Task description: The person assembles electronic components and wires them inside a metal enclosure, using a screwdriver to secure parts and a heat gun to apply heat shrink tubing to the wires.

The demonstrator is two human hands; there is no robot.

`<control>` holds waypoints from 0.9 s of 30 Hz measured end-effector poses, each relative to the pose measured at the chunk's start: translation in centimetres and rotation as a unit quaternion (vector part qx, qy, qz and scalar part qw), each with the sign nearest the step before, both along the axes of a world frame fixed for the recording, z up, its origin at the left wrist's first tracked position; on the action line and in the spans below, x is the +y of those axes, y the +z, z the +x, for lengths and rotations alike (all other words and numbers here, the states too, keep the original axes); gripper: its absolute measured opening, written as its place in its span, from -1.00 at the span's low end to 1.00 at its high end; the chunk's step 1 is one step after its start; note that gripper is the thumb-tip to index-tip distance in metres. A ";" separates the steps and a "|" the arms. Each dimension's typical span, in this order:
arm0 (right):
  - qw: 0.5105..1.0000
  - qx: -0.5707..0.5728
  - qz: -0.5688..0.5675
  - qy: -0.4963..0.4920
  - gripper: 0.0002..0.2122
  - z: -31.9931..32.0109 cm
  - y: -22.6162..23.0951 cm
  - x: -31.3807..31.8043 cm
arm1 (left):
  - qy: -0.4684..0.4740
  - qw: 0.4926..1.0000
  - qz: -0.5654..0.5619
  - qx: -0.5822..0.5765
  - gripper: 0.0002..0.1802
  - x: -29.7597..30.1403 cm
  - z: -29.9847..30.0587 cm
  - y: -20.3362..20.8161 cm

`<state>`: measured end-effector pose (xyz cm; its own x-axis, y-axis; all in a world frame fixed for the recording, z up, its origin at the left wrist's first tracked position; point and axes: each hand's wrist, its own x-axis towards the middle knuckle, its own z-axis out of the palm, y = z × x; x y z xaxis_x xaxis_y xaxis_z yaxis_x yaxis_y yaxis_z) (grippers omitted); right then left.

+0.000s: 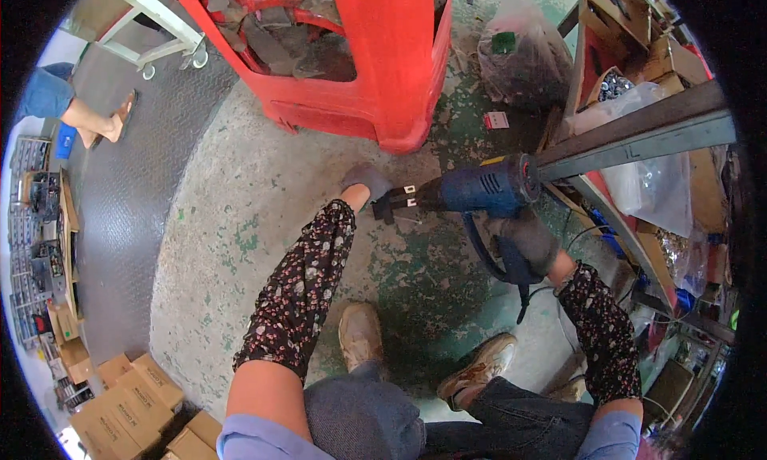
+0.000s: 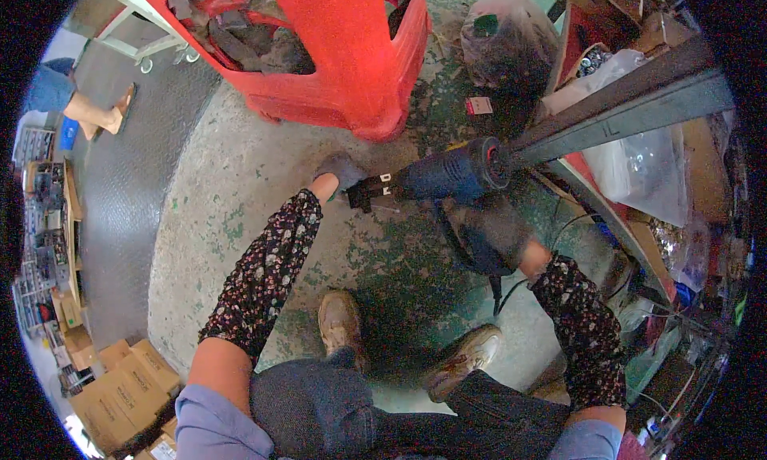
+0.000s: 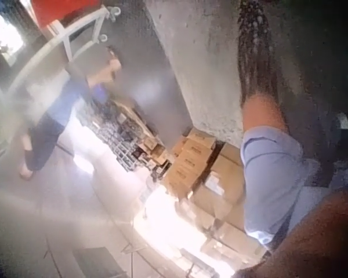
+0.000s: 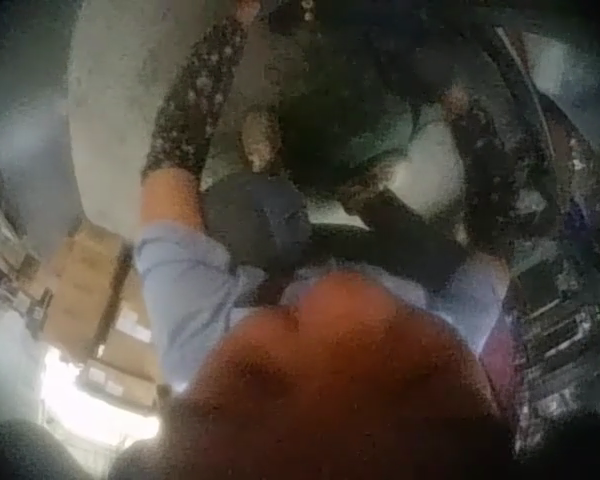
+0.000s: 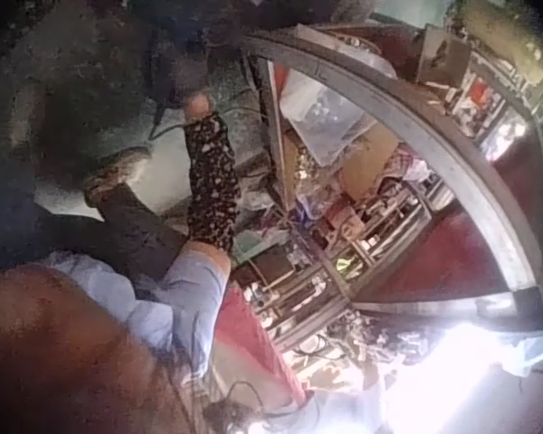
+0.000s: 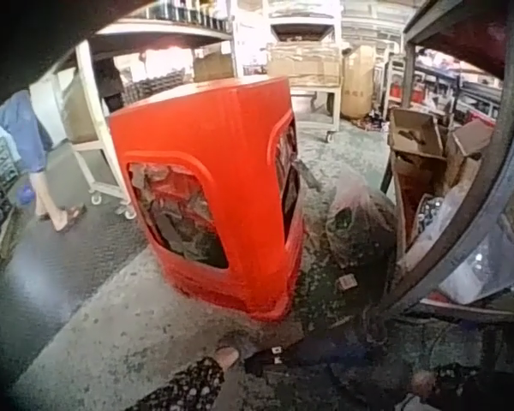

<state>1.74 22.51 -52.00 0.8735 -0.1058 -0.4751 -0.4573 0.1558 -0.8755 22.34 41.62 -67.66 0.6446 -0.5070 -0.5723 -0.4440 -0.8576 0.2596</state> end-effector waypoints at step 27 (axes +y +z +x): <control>0.980 -0.052 -0.170 0.088 -0.67 2.3 -2.1 0.3 | 0.229 0.936 -0.258 -0.071 -0.59 6.2 -10.0 2.2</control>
<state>4.08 22.77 -54.13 0.9345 -0.0859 -0.3454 -0.3559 -0.2271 -0.9065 12.30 47.83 -65.42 0.9133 -0.3435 -0.2188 -0.1216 -0.7427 0.6585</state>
